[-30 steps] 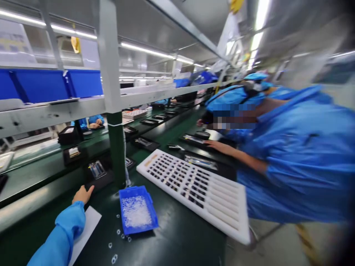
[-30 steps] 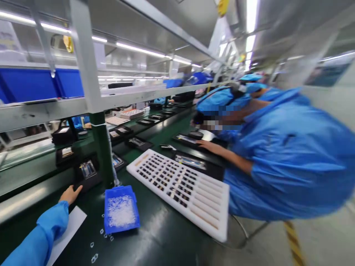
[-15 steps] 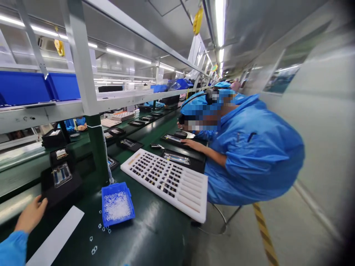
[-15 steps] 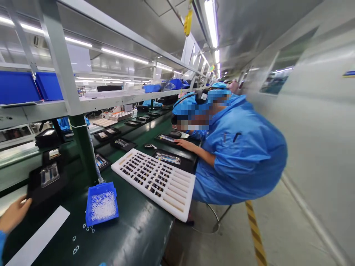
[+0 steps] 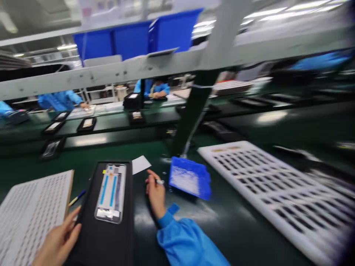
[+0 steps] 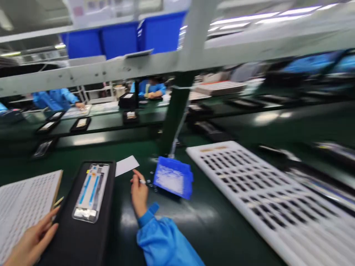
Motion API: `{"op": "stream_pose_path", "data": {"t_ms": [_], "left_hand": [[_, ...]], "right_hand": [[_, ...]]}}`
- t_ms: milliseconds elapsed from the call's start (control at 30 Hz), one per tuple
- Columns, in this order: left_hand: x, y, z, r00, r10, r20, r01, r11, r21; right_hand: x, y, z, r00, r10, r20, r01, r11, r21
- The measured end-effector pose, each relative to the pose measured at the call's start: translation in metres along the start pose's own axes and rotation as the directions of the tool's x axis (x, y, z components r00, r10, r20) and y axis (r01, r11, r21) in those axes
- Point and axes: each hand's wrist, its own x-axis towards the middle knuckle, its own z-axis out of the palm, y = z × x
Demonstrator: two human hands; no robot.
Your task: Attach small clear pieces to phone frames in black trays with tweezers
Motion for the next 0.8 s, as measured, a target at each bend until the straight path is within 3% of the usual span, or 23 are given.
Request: {"op": "stream_pose_path", "data": {"t_ms": [167, 267, 367, 433, 500, 633, 700, 800], "left_hand": [[-0.075, -0.012, 0.037, 0.996, -0.002, 0.091, -0.003, 0.999, 0.044], [-0.093, -0.019, 0.064, 0.989, -0.05, 0.137, 0.038, 0.996, 0.087], [-0.092, -0.02, 0.071, 0.977, -0.084, 0.195, 0.057, 0.989, 0.139], [-0.083, -0.02, 0.059, 0.975, -0.083, 0.207, 0.053, 0.988, 0.146], [-0.066, -0.021, 0.039, 0.99, -0.059, 0.131, 0.037, 0.986, 0.161], [-0.012, -0.023, 0.004, 0.999, -0.001, -0.04, 0.015, 0.936, 0.351], [0.019, -0.022, 0.0, 0.999, -0.046, -0.025, 0.053, 0.88, 0.473], [0.058, -0.023, 0.008, 0.988, -0.149, 0.038, 0.101, 0.817, 0.568]], "right_hand": [[-0.011, -0.001, 0.0, 0.992, 0.085, 0.093, -0.088, 0.996, 0.034], [-0.02, -0.003, -0.001, 0.988, 0.061, 0.142, -0.064, 0.998, 0.015], [-0.024, -0.001, -0.002, 0.977, -0.025, 0.213, 0.042, 0.996, -0.075], [-0.026, 0.001, -0.003, 0.953, -0.11, 0.283, 0.167, 0.969, -0.184], [-0.028, 0.002, -0.003, 0.906, -0.192, 0.376, 0.311, 0.907, -0.286], [-0.029, 0.0, 0.01, 0.751, -0.291, 0.592, 0.57, 0.738, -0.361], [-0.031, -0.002, 0.021, 0.698, -0.306, 0.647, 0.642, 0.668, -0.376], [-0.033, -0.002, 0.036, 0.662, -0.329, 0.674, 0.695, 0.605, -0.387]]}}
